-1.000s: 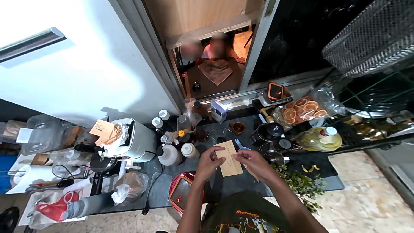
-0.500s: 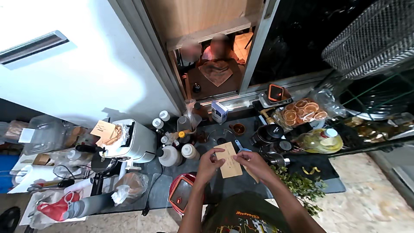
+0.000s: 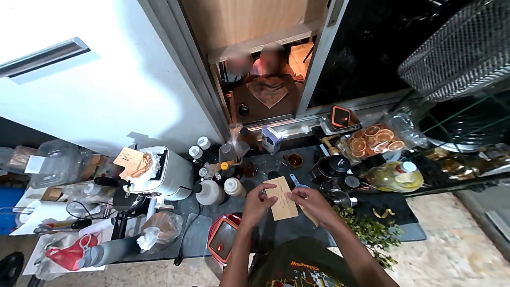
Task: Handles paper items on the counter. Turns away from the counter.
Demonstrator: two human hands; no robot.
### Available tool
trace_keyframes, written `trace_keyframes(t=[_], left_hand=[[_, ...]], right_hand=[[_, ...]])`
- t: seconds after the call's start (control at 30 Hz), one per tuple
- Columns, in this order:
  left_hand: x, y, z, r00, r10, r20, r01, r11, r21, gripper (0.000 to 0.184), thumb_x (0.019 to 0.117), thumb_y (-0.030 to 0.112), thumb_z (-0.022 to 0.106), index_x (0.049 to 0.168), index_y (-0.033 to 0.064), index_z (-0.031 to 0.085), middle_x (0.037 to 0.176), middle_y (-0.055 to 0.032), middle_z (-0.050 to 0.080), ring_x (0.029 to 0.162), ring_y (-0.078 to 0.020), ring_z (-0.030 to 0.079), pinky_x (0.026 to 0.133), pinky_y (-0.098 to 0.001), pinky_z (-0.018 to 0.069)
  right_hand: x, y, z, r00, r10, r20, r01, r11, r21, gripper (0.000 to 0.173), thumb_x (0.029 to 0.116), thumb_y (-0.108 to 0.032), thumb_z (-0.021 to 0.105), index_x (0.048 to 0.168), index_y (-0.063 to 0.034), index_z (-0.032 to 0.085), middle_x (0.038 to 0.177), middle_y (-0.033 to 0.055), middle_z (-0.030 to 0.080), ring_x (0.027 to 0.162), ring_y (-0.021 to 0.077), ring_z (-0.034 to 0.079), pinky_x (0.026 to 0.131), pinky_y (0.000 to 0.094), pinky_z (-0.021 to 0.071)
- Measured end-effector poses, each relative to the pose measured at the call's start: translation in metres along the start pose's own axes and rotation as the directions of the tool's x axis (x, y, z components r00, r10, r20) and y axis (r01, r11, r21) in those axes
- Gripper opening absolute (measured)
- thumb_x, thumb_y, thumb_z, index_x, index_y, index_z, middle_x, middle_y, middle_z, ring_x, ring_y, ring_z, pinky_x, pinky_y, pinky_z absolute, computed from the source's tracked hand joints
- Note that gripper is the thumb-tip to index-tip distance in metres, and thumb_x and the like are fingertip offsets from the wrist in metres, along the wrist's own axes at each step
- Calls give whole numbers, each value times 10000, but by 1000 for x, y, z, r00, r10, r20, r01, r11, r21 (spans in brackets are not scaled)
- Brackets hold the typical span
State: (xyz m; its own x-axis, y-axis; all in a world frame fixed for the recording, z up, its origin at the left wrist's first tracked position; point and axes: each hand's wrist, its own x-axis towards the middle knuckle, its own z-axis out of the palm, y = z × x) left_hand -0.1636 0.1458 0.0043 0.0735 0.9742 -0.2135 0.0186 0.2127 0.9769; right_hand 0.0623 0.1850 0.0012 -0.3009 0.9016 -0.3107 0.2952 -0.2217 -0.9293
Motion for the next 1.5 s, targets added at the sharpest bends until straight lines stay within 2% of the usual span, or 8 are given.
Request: trace_keyframes(t=[0.5,0.67,0.83,1.23,1.37,1.5], left_hand=[[-1,1,3,1000,6,0,-6,1000,10,358,940,87,714,1296,84,672,1204,-84,703,778,-155,690,750,-340,610],[-1,2,5,1000,-1,-6,1,1000,17,348,939,91,717,1284,94,680,1196,-69,701,728,-127,661,709,-310,593],[-1,2,6,1000,-4,-10,5,1000,6,347,944,89,711,1290,85,675,1203,-79,704,773,-147,688,745,-332,608],[-3,-1,7,999,-2,-34,3,1000,15,349,938,97,718,1285,97,681,1165,-66,710,706,-117,646,682,-300,581],[-3,0,10,999,-15,-49,16,999,27,349,937,114,721,1285,116,687,1097,-57,712,664,-104,602,647,-292,549],[-7,1,17,999,4,-52,-3,1000,27,341,939,105,714,1280,107,688,1185,-50,707,721,-114,646,694,-304,577]], right_hand=[[0,1,-3,1000,-15,6,15,1000,4,257,957,-354,725,935,-99,751,832,11,708,768,109,653,732,312,549],[1,0,-5,1000,6,6,-6,1000,-5,260,955,-365,728,935,-106,750,827,5,701,765,99,643,725,302,536],[2,3,-4,1000,4,4,-4,1000,7,254,959,-358,725,941,-107,756,834,9,709,772,102,649,726,304,542],[3,2,-6,1000,10,19,-9,1000,-13,256,962,-357,721,952,-104,758,837,12,709,769,109,650,723,313,544],[4,1,-9,1000,5,19,-4,999,-40,274,963,-370,715,960,-99,756,848,19,708,780,121,651,738,338,549],[-1,3,-13,1000,-12,20,13,1000,-28,270,961,-361,715,958,-94,757,850,24,708,782,127,653,745,342,551]])
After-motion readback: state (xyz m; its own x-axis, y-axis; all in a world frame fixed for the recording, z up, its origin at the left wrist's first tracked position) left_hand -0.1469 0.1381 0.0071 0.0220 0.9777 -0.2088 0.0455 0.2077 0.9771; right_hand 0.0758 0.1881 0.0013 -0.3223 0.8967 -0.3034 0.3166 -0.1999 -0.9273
